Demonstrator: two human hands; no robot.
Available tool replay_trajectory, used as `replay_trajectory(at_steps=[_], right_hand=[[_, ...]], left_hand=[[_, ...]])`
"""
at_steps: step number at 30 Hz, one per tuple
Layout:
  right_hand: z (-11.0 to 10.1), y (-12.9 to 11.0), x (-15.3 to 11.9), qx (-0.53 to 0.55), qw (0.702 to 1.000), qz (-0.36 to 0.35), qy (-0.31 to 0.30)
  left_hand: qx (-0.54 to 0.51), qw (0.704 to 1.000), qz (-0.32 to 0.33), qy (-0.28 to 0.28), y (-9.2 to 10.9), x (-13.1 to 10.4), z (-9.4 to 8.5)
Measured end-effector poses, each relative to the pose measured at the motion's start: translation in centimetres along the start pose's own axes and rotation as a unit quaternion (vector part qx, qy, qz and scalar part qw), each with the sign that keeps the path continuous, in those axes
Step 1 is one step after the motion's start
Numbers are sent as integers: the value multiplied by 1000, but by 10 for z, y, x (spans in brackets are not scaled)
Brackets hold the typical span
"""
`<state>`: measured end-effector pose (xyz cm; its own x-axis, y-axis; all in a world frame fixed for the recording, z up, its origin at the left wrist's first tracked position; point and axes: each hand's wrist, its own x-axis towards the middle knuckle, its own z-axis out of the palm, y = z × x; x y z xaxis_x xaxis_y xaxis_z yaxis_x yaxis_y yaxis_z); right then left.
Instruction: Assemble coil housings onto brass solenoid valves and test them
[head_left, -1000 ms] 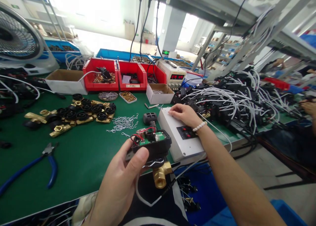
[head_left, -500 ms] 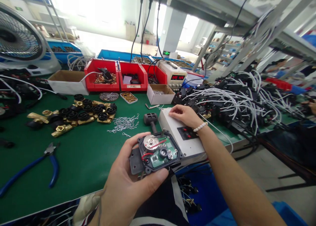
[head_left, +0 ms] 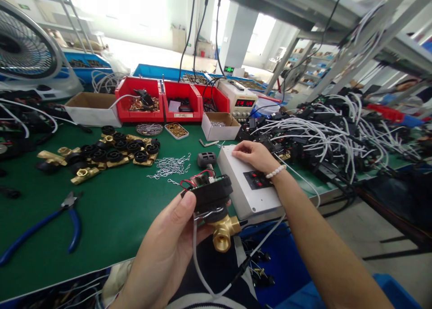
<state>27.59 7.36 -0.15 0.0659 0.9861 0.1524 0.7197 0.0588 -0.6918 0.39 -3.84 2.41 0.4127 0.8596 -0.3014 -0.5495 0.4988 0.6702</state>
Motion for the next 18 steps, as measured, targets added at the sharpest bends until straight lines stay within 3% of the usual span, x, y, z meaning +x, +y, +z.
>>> replay_trajectory(at_steps=[11, 18], right_hand=[[-1, -2, 0, 9, 1000, 1, -7], [0, -4, 0, 11, 1000, 8, -7]], left_hand=[[7, 1000, 23, -4, -6, 3, -7], [-9, 999, 5, -39, -5, 4, -9]])
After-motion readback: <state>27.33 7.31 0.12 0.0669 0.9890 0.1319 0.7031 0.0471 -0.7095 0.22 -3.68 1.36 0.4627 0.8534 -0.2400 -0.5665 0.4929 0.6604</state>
